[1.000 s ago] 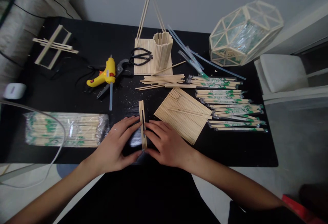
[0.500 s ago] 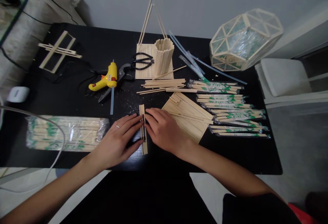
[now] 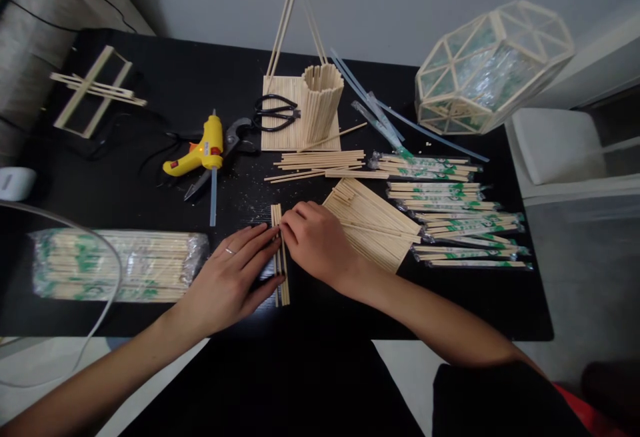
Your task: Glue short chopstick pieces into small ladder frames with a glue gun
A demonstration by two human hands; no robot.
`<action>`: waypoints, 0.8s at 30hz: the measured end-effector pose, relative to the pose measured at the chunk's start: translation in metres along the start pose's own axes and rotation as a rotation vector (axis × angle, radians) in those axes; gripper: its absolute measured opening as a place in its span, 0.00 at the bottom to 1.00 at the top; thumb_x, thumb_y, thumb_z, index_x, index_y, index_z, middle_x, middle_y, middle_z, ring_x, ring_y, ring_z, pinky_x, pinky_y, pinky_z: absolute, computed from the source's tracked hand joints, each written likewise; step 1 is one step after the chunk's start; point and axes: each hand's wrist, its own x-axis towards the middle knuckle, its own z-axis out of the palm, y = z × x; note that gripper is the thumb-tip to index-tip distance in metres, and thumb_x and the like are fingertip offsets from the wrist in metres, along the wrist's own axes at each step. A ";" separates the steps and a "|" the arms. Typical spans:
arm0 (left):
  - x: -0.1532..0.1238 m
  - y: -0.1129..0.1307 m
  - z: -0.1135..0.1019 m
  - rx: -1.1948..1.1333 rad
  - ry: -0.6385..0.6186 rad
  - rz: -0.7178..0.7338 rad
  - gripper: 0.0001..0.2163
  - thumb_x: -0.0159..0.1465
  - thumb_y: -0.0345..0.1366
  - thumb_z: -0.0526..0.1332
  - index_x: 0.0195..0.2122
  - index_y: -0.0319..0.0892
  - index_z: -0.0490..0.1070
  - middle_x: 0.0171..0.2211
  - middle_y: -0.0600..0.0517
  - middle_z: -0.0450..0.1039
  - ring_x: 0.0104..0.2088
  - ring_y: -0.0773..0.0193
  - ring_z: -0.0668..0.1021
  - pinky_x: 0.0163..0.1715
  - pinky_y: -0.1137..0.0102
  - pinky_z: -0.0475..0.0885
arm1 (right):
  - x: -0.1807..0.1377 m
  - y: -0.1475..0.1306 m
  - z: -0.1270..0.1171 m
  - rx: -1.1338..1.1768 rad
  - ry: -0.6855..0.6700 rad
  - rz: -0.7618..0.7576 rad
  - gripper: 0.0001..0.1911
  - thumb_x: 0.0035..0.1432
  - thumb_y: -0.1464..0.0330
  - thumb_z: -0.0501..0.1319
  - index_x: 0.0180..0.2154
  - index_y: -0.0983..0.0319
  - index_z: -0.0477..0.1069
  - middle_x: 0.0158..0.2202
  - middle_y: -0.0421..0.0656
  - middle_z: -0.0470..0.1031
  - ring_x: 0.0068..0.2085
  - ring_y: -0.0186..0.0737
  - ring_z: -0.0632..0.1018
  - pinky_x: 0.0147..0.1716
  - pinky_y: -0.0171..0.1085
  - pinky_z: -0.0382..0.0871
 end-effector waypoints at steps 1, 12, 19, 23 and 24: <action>0.000 0.000 0.000 -0.001 0.005 -0.002 0.21 0.71 0.38 0.63 0.60 0.30 0.73 0.61 0.36 0.75 0.63 0.43 0.75 0.63 0.48 0.73 | 0.002 0.000 -0.001 0.016 -0.011 0.027 0.08 0.68 0.74 0.62 0.36 0.64 0.79 0.36 0.46 0.80 0.39 0.42 0.78 0.42 0.40 0.71; 0.000 0.002 0.000 -0.028 0.021 -0.009 0.18 0.72 0.37 0.63 0.58 0.31 0.74 0.59 0.38 0.77 0.60 0.46 0.77 0.60 0.50 0.75 | 0.023 -0.003 -0.015 0.115 -0.192 0.267 0.08 0.64 0.74 0.65 0.30 0.62 0.76 0.30 0.41 0.76 0.31 0.35 0.74 0.35 0.36 0.64; -0.004 0.007 -0.003 -0.056 -0.057 -0.046 0.23 0.70 0.39 0.64 0.63 0.31 0.71 0.63 0.35 0.73 0.63 0.43 0.75 0.62 0.48 0.74 | 0.024 -0.006 -0.016 0.087 -0.227 0.278 0.08 0.65 0.73 0.65 0.31 0.62 0.74 0.31 0.41 0.77 0.33 0.37 0.75 0.35 0.36 0.63; -0.005 0.011 -0.003 -0.066 -0.075 -0.090 0.26 0.70 0.41 0.65 0.65 0.32 0.68 0.64 0.34 0.71 0.64 0.41 0.73 0.62 0.47 0.73 | 0.024 -0.005 -0.015 0.116 -0.220 0.287 0.08 0.65 0.74 0.64 0.31 0.62 0.74 0.31 0.41 0.77 0.33 0.36 0.75 0.35 0.36 0.63; -0.005 0.012 -0.003 -0.063 -0.075 -0.091 0.26 0.70 0.42 0.65 0.65 0.32 0.68 0.64 0.34 0.71 0.64 0.41 0.73 0.63 0.47 0.73 | 0.024 -0.005 -0.015 0.121 -0.218 0.288 0.08 0.65 0.74 0.64 0.31 0.62 0.74 0.31 0.41 0.77 0.33 0.36 0.75 0.35 0.36 0.63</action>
